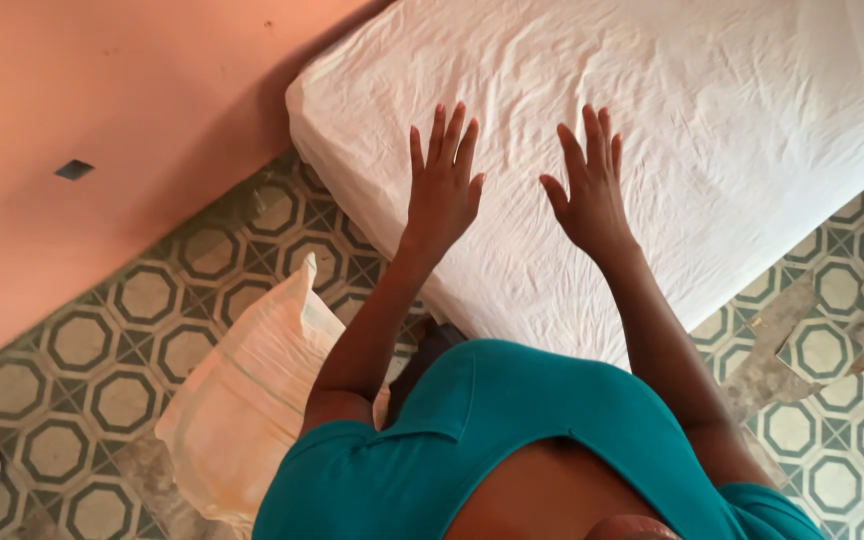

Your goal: The recorder is tucking in bedsheets and arranging pillows on a bed.

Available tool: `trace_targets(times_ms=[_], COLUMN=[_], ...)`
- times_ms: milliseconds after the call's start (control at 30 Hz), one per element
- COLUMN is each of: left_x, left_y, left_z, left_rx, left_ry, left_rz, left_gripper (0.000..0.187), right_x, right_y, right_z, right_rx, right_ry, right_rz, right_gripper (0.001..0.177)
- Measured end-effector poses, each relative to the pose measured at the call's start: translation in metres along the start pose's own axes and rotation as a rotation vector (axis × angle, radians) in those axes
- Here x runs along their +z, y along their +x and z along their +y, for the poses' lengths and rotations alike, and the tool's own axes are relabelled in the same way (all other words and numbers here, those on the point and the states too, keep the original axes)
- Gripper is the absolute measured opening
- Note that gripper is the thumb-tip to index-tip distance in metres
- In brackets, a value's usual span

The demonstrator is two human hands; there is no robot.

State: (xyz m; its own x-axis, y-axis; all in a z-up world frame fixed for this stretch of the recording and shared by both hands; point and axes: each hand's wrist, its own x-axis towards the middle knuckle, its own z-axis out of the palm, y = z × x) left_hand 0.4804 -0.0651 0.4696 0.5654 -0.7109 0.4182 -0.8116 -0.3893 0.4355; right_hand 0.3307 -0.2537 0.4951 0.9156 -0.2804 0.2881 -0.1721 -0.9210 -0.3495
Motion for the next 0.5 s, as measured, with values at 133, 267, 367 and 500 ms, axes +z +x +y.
trace_targets(times_ms=[133, 267, 367, 500], left_x=[-0.001, -0.001, 0.000, 0.006], left_y=[0.007, 0.009, 0.014, 0.030], left_z=[0.000, -0.003, -0.016, -0.045], left_rx=[0.014, 0.006, -0.008, 0.010], left_ry=[0.001, 0.001, 0.012, 0.025], left_rz=[0.007, -0.008, -0.030, -0.042], left_gripper=[0.076, 0.074, 0.073, 0.072], right_x=[-0.008, -0.016, -0.014, -0.008], right_y=[-0.001, -0.007, -0.003, 0.012], right_z=[0.012, 0.019, 0.023, 0.022], right_rx=[0.003, 0.030, 0.066, 0.136], right_ry=[-0.011, -0.055, -0.059, -0.045], right_rz=[0.011, -0.013, -0.019, -0.021], right_gripper=[0.066, 0.066, 0.065, 0.065])
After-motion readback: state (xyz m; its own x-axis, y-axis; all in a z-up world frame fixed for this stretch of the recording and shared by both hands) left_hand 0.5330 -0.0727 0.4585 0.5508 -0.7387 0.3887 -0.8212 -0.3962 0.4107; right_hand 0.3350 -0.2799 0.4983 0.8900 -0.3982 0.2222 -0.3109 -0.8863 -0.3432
